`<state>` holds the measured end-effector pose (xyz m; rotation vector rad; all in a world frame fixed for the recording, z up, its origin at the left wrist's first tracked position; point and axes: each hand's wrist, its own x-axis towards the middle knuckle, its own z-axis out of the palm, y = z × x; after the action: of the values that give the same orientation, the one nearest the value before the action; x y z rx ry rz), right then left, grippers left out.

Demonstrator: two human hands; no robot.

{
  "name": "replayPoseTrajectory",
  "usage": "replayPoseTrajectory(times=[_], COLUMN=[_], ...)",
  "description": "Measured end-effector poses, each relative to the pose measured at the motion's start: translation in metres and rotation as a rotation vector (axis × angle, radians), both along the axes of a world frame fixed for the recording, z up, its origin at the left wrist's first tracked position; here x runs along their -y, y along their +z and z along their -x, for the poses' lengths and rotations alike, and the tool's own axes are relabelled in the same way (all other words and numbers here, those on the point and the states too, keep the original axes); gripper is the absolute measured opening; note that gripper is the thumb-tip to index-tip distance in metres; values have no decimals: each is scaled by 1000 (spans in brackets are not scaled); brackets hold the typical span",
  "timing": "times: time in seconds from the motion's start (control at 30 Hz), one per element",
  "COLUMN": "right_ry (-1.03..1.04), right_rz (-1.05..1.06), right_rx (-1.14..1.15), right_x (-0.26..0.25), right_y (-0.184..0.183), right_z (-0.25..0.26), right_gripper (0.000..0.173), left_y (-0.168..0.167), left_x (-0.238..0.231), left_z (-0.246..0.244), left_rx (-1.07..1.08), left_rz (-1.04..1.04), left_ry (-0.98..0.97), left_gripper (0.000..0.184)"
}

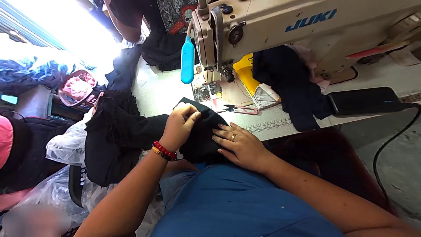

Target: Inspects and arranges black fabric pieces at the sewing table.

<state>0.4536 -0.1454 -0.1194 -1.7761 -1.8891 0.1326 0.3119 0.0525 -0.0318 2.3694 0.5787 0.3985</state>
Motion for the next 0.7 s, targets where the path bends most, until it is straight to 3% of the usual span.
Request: replayPoseTrajectory(times=[0.13,0.2,0.27,0.33,0.4,0.47,0.6,0.7], right_ry=[3,0,-9,-12,-10,-9,-12,-16], right_rz=[-6,-15,-25,-15,-6,-5,-15,-20], right_rx=[1,1,7,8,12,15,20,18], right_x=[0,-1,0,0,0,0,-1,-1], right_y=[0,0,-1,-1,0,0,-1,0], right_z=[0,0,0,0,0,0,0,1], right_gripper=[44,43,40,40,41,42,42,41], left_y=[15,10,-3,-15,-28,-34,-36,-41], left_x=[4,6,9,10,10,13,18,13], left_z=[8,6,3,1,1,-1,-6,-7], left_rx=[78,28,-46,-130,-160,-184,-177,-76], left_rz=[339,583,663,410,89,-88,-220,-165], left_ry=[-37,-96,-86,-117,-178,-201,-187,-211], left_gripper=[13,26,23,16,31,40,26,13])
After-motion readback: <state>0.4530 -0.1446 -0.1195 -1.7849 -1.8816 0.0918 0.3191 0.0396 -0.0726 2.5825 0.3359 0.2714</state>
